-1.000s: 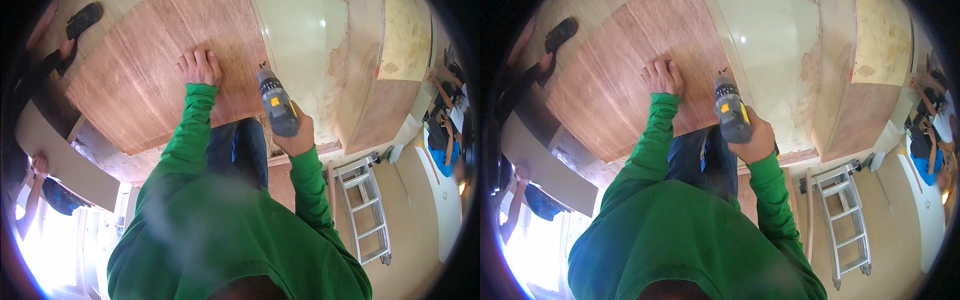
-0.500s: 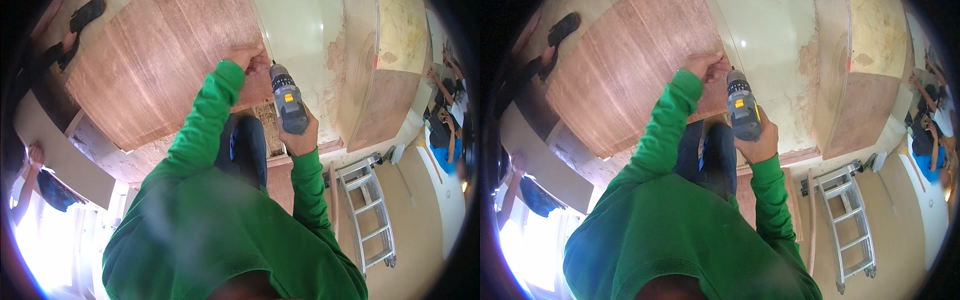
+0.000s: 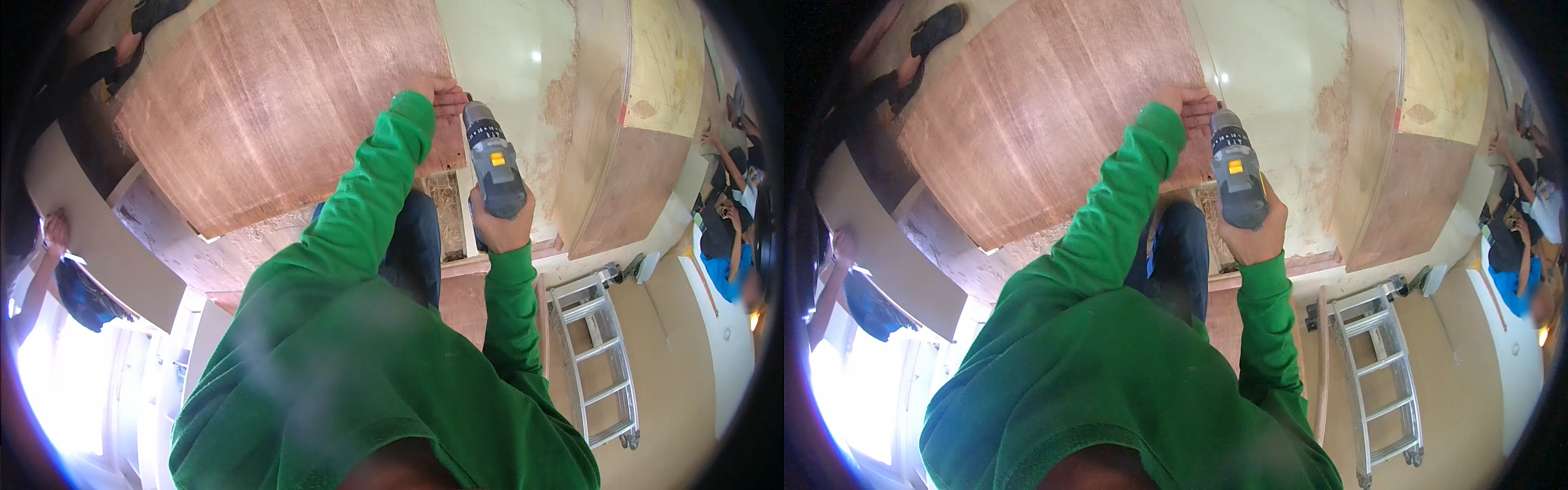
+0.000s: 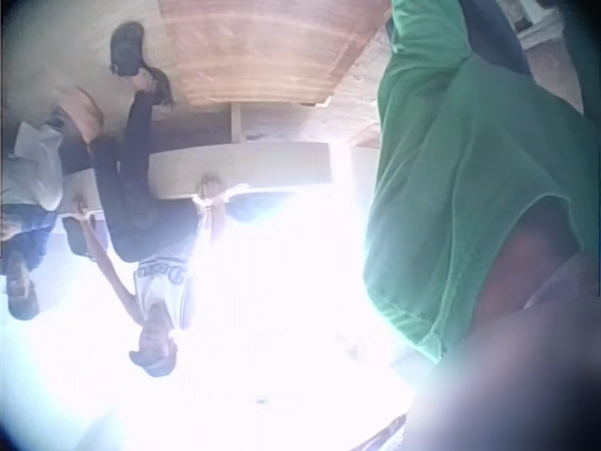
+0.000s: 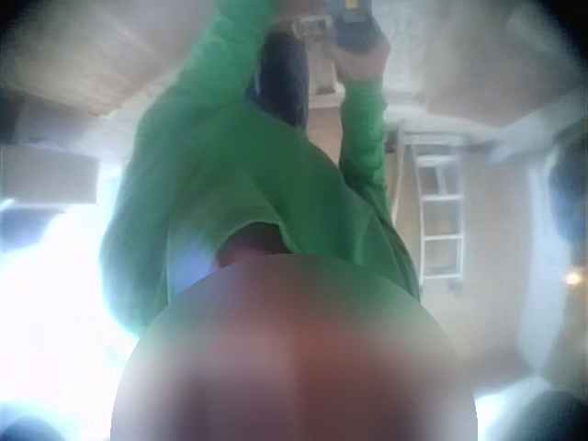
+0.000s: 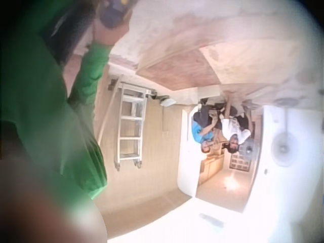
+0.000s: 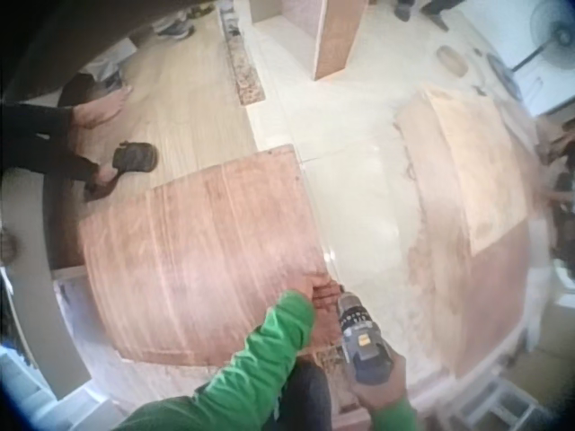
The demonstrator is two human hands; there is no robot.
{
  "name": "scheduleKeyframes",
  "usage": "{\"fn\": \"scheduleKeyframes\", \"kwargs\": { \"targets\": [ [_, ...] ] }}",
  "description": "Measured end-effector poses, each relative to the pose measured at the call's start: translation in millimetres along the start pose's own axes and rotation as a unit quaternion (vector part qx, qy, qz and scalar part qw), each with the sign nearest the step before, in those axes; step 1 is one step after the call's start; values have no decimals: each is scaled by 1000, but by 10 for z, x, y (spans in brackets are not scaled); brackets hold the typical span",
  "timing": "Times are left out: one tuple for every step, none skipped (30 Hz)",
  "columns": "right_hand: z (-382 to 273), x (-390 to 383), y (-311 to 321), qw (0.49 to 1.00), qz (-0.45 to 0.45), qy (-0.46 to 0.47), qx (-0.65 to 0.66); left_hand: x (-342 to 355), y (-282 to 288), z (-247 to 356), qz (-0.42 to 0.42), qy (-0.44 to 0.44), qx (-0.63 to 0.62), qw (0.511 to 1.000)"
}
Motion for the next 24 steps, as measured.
{"fn": "scheduleKeyframes", "kwargs": {
  "targets": [
    [-29, -1, -18, 1000, -6, 10, -16, -11, 3, -17, 7, 4, -19, 1000],
    [-55, -11, -18, 999, -12, 17, -34, -28, -13, -46, 3, 16, -44, 999],
    [-58, -18, -21, 998, -9, 15, -53, -37, -8, -46, -3, 11, -53, 999],
    [-57, -26, -45, 999, -20, 15, -48, -39, -6, -29, -19, 9, -65, 998],
    [-47, -26, -48, 999, -21, 9, -44, -37, -32, -12, -50, 8, -77, 996],
    [-49, -19, -59, 999, -27, 9, -37, -37, -3, 2, -63, 17, -102, 993],
    [-55, -6, -65, 998, -23, 12, -49, -59, 23, -3, -89, 36, -124, 988],
    [-62, 5, -95, 998, -25, 14, -60, -73, 90, -48, -78, 55, -128, 987],
    [-19, 22, -71, 996, -16, -9, -82, -68, 37, -64, -100, 45, -125, 986],
    [-65, -3, -96, 998, -25, 10, -64, -46, 73, -76, -86, 26, -106, 990],
    [-73, 4, -115, 998, -26, 12, -57, -17, 77, -85, -78, 9, -87, 993],
    [-92, 25, -147, 998, -26, 17, -50, 7, 81, -92, -61, -6, -100, 993],
    [-112, 60, -169, 998, -22, 22, -46, 25, 60, -116, -50, -12, -113, 992],
    [-120, 70, -184, 999, -17, 22, -46, 36, 28, -127, -50, -22, -133, 990],
    [-129, 58, -193, 999, -14, 25, -46, 39, 31, -172, -37, -12, -145, 989],
    [-115, 65, -207, 999, -16, 16, -43, 44, 13, -191, -36, -8, -164, 986],
    [-122, 86, -222, 999, -20, 17, -39, 54, -5, -193, -35, -8, -183, 982],
    [-126, 108, -227, 999, -21, 18, -38, 60, -1, -197, -32, -8, -180, 983],
    [-134, 117, -249, 999, -22, 22, -41, 60, 25, -194, -27, -8, -178, 984],
    [-137, 128, -248, 998, -20, 24, -46, 59, 35, -192, -23, -7, -176, 984],
    [-141, 135, -248, 998, -15, 25, -54, 58, 44, -177, -25, -9, -170, 985],
    [-140, 144, -249, 998, -17, 23, -50, 55, 38, -167, -29, -9, -165, 986],
    [-139, 154, -248, 998, -16, 21, -50, 54, 37, -159, -31, -7, -159, 987],
    [-134, 161, -247, 998, -14, 18, -54, 55, 39, -151, -26, -8, -160, 987]
  ]
}}
Point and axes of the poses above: each hand's wrist, its own x-axis towards the middle knuckle, its own y-axis out of the back of the hand, z = x × y, the point moved 10 cm from there along x, towards the middle knuckle, and after that the axes turned 15 degrees about -y, right-handed, at the moved point
